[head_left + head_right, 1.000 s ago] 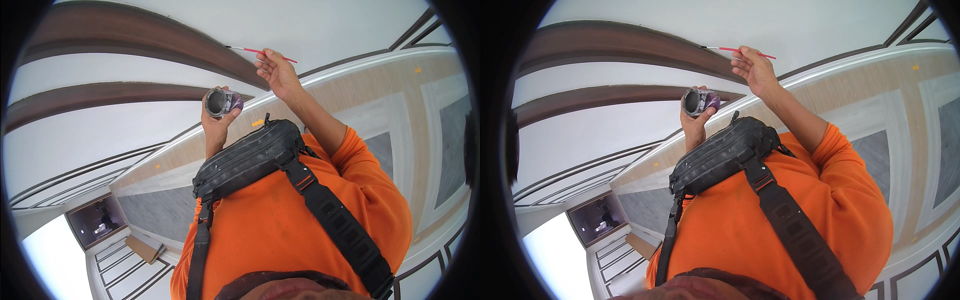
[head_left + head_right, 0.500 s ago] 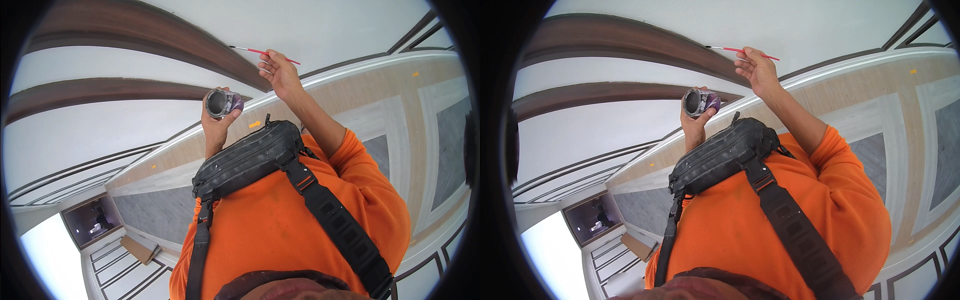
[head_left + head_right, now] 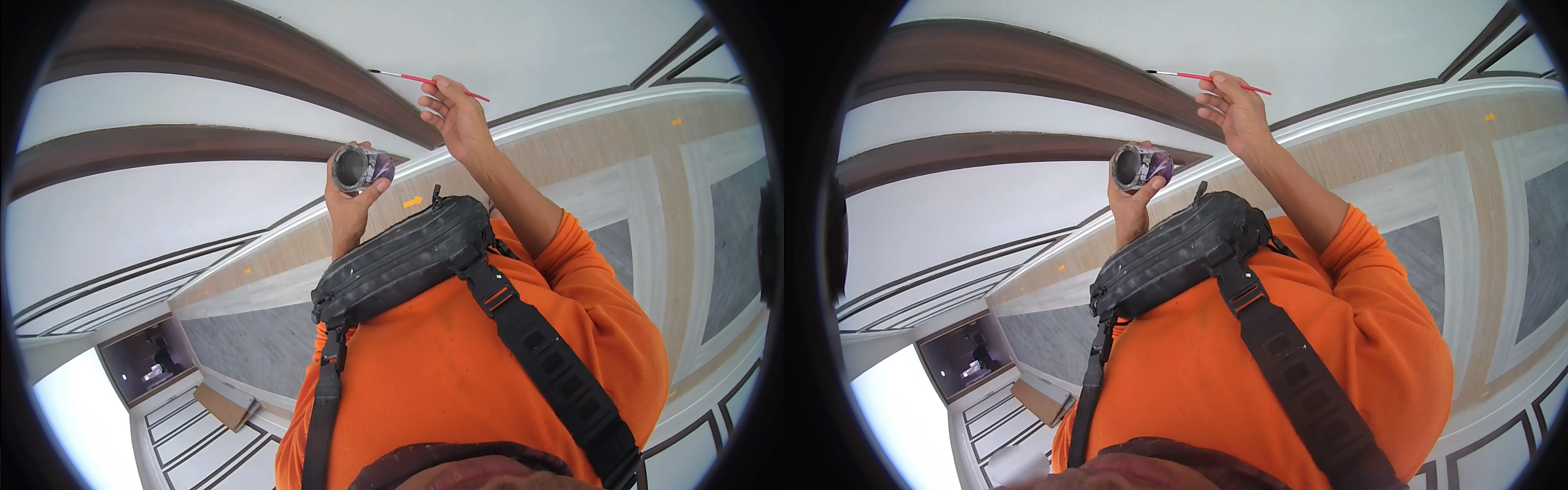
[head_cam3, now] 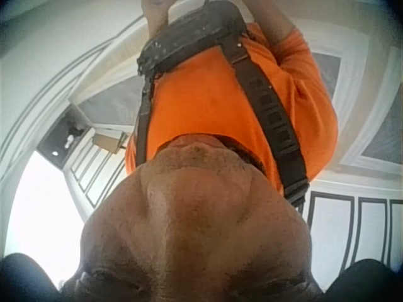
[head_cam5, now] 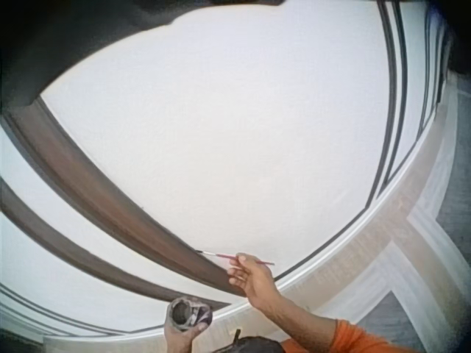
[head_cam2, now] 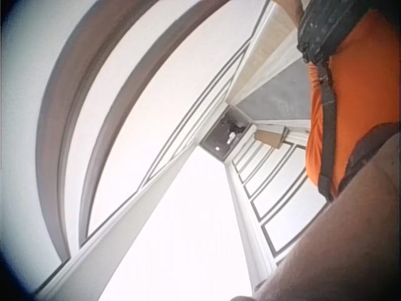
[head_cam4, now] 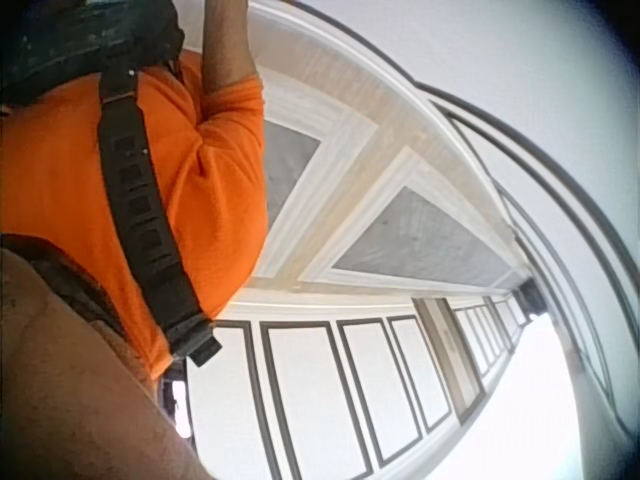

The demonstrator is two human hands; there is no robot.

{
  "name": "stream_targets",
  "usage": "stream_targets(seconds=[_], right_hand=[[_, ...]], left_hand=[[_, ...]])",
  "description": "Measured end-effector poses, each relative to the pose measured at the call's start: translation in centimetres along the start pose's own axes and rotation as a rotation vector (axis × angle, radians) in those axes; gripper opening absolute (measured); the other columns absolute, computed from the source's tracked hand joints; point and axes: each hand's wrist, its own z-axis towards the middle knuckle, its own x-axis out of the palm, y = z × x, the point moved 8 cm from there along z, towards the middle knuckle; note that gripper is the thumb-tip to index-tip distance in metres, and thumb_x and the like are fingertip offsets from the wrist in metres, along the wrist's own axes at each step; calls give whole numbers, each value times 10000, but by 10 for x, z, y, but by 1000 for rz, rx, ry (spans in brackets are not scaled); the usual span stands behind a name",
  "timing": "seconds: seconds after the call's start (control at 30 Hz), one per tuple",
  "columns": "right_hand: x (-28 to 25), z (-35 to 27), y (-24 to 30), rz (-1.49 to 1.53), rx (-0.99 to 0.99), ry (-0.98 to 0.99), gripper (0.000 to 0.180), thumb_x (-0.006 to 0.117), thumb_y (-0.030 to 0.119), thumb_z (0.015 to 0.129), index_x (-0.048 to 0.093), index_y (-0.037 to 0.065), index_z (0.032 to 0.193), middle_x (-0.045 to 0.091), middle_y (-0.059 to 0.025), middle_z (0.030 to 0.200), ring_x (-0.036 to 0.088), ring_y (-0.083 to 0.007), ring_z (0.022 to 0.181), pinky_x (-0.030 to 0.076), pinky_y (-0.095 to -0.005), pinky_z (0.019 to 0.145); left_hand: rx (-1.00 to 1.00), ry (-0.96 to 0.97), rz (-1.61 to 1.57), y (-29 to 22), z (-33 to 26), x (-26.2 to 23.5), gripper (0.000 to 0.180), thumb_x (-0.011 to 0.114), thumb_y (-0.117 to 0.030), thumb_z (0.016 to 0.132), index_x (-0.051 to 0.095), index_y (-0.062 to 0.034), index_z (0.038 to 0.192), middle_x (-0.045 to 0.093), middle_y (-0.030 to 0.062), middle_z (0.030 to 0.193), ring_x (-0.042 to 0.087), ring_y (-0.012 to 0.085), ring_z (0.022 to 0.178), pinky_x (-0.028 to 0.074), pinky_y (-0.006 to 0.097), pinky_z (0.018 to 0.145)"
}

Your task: The person paints dark brown decorative beams on a white ceiling using a small paintbrush and a handheld paint can. They repeatedly dip the brush into the can and apply paint along the edges and surfaces of the beams in a hallway.

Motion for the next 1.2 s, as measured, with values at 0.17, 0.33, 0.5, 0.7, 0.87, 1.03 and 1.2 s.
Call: stream_targets(seconds=[0.17,0.33,0.5,0.7,0.87,1.03,1.2], right_hand=[[-3,1,-1,-54,0,-37,287,678,221,1000,628,53,1227,726,-108,1094,711,-202,956,605,-360,786],[-8,3,1,-32,-31,-22,299,676,210,998,623,42,1239,722,-115,1102,713,-209,951,606,-364,776],[-11,1,2,-74,-34,-56,305,675,207,997,619,37,1244,718,-123,1114,714,-210,949,607,-365,769],[-9,2,4,-93,-33,-30,304,672,197,997,618,36,1248,715,-128,1124,713,-213,943,607,-364,765],[-14,0,2,-102,-28,-58,300,680,196,992,619,42,1242,718,-125,1119,711,-204,934,607,-357,754],[-7,-2,6,-125,-38,-41,301,684,195,988,616,42,1238,717,-129,1117,709,-207,940,607,-359,747],[-17,-3,5,-134,-41,-73,298,689,186,983,620,40,1233,716,-132,1119,710,-211,936,609,-356,745]], left_hand=[[-8,-6,2,-2,-1,2,779,891,-9,734,500,-17,1408,611,173,1397,623,237,1244,509,378,1072],[4,-1,3,0,1,0,785,897,-13,730,502,-16,1408,616,170,1392,628,232,1233,509,376,1070],[-4,-7,-8,0,-1,0,786,899,-12,728,504,-15,1407,616,170,1392,629,230,1230,510,374,1067],[1,-4,-5,1,0,0,783,902,-20,729,506,-18,1405,617,171,1391,631,232,1229,511,375,1065],[16,-7,-26,1,-1,1,780,903,-24,730,507,-17,1402,619,171,1389,633,237,1228,512,377,1065],[8,-8,-11,1,-1,0,794,911,-43,728,501,-16,1407,615,172,1392,629,239,1236,510,379,1070],[22,-4,-35,4,-1,0,798,911,-42,728,498,-11,1409,613,177,1392,623,241,1245,503,379,1080]])
